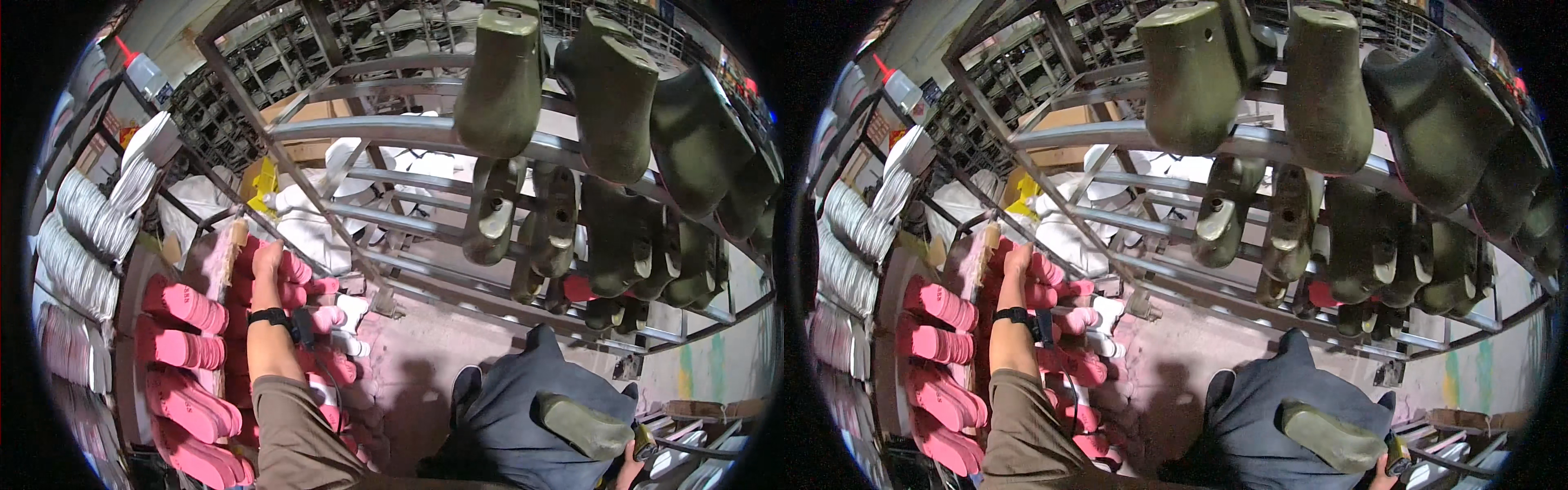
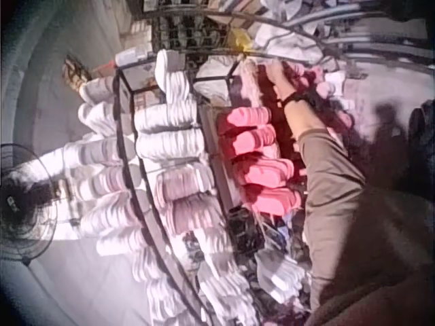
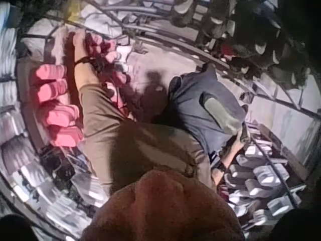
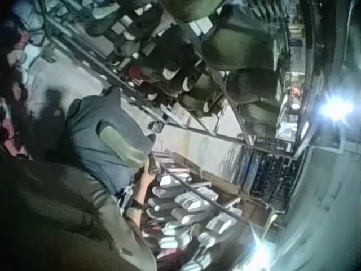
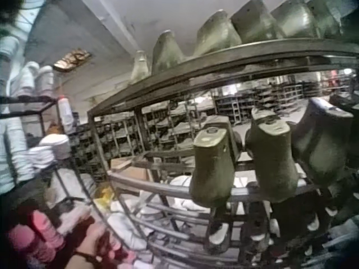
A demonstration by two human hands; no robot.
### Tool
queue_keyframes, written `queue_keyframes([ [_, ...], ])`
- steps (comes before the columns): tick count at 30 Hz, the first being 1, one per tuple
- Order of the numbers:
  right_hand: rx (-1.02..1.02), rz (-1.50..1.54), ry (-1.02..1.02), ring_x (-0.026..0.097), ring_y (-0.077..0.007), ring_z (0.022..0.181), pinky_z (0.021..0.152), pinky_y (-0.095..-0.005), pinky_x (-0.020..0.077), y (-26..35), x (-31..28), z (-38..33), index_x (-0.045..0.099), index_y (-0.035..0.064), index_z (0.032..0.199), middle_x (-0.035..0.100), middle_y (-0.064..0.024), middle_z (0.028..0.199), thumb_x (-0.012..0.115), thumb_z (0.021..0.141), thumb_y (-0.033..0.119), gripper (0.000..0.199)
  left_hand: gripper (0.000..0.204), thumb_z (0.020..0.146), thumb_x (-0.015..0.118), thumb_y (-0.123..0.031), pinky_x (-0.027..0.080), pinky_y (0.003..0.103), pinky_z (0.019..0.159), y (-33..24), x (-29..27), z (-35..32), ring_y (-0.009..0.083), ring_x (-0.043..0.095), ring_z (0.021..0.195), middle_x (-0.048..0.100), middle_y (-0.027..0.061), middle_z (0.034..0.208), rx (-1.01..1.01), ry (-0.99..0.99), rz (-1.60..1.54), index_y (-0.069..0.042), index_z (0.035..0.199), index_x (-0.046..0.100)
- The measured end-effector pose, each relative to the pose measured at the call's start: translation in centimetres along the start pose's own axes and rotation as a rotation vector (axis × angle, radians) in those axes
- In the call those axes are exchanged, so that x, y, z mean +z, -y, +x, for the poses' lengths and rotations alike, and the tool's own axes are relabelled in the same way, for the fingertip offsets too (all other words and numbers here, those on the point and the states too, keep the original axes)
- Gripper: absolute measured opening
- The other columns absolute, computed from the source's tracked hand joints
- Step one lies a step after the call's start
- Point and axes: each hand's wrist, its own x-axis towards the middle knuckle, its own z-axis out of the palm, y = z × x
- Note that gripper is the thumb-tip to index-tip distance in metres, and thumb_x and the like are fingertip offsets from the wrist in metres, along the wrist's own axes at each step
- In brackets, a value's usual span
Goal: The recorder applies glue to shoe lasts and attaches pink insoles to them in a factory setting.
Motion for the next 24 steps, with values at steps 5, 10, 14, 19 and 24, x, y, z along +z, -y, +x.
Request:
queue_keyframes([
  [5, 0.064, 0.043, 0.053, 0.052, -0.0262, 0.114, 0.101, -0.0370, 0.0396, 2.5, 0.4, -0.5, 0.052, -0.0057, 0.123, 0.057, -0.0147, 0.124, 0.067, 0.086, 0.009, 0.042, 0.014, 0.080, 0.065, -0.014, 0.052, 0.037, 0.042, 2.0, -0.7, -5.4, 0.0202, 0.057, 0.055, 0.056, 0.0061, 0.065, -0.159, 0.118, -0.816, -0.005, 0.072, 0.057],
  [10, 0.143, 0.042, 0.027, 0.052, -0.0252, 0.116, 0.102, -0.0370, 0.0387, 1.9, -0.4, -0.5, 0.051, -0.0056, 0.125, 0.055, -0.0153, 0.128, 0.067, 0.087, 0.011, 0.045, 0.019, 0.086, 0.060, -0.015, 0.061, 0.043, 0.070, 5.6, 1.6, -14.5, 0.0381, 0.068, 0.083, 0.065, 0.0183, 0.090, -0.136, 0.664, -1.316, 0.003, 0.093, 0.057],
  [14, 0.151, 0.084, -0.011, 0.054, -0.0248, 0.110, 0.100, -0.0350, 0.0405, -2.1, -1.1, -0.1, 0.053, -0.0046, 0.123, 0.059, -0.0123, 0.119, 0.066, 0.087, 0.008, 0.041, 0.039, 0.084, 0.060, -0.010, 0.059, 0.046, 0.078, 6.0, 2.3, -22.0, 0.0385, 0.065, 0.098, 0.062, 0.0184, 0.107, 0.006, 0.764, -1.268, 0.004, 0.118, 0.049],
  [19, 0.037, 0.221, -0.060, 0.056, -0.0197, 0.104, 0.093, -0.0325, 0.0423, -10.0, -3.1, 1.2, 0.053, -0.0039, 0.124, 0.059, -0.0096, 0.118, 0.067, 0.089, 0.016, 0.043, 0.052, 0.078, 0.064, -0.001, 0.053, 0.046, 0.089, 4.9, 3.4, -29.3, 0.0375, 0.061, 0.107, 0.058, 0.0176, 0.115, -0.007, 0.946, -1.201, 0.001, 0.125, 0.042],
  [24, 0.089, 0.253, -0.124, 0.057, -0.0170, 0.094, 0.087, -0.0308, 0.0448, -4.7, -2.0, -0.3, 0.056, -0.0054, 0.119, 0.061, -0.0065, 0.109, 0.071, 0.084, 0.011, 0.042, 0.063, 0.061, 0.067, 0.010, 0.048, 0.035, 0.090, 5.9, 4.8, -37.6, 0.0218, 0.057, 0.097, 0.052, 0.0065, 0.102, 0.119, 0.953, -1.219, -0.006, 0.117, 0.044],
])
